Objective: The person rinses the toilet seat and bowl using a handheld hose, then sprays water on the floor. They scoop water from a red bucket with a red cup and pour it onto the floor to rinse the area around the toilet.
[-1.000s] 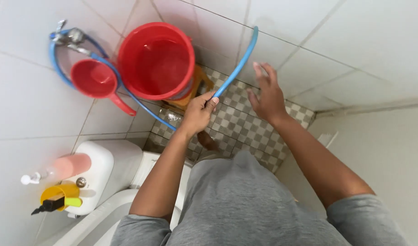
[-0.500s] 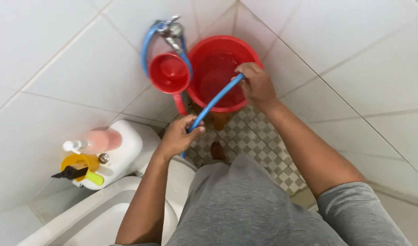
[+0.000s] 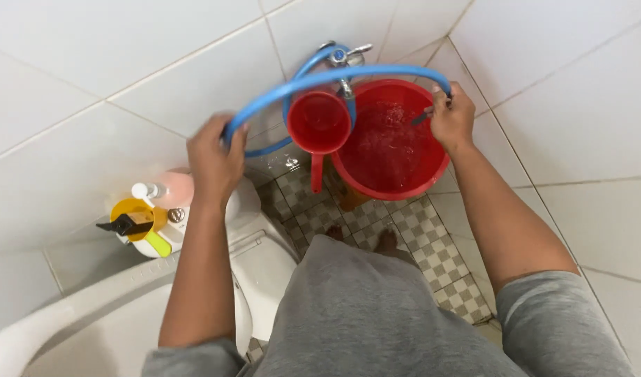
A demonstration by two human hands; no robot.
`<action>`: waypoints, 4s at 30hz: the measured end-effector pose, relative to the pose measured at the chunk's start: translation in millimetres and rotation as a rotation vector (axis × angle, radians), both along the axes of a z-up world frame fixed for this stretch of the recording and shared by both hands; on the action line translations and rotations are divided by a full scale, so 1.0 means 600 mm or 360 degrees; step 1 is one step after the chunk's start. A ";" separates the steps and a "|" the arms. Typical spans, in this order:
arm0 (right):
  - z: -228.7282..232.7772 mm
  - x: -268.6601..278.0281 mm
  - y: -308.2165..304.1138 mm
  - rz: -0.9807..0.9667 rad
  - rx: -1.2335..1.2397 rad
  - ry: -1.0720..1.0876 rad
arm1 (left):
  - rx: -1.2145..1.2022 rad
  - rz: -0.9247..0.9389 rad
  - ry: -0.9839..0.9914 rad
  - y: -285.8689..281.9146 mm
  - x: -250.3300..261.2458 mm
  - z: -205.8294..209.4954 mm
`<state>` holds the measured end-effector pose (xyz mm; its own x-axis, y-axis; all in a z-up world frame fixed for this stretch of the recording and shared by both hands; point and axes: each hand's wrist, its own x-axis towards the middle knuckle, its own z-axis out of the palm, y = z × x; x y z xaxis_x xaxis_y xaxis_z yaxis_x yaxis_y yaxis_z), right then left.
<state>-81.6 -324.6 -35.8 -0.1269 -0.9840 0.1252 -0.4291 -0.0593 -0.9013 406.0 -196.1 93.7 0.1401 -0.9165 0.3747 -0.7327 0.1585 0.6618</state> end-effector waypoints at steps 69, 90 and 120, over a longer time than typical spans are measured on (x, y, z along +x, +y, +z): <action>-0.162 -0.123 0.062 0.1370 0.0056 0.1729 | 0.2082 0.1405 0.1126 1.030 -0.815 -0.601; -0.264 -0.018 -0.123 0.1184 0.1177 0.0907 | 0.0739 0.2789 0.1326 0.862 -0.944 -0.581; 0.068 0.266 0.490 0.2309 0.1028 0.0573 | 0.1625 0.3238 0.1066 1.121 -1.049 -0.515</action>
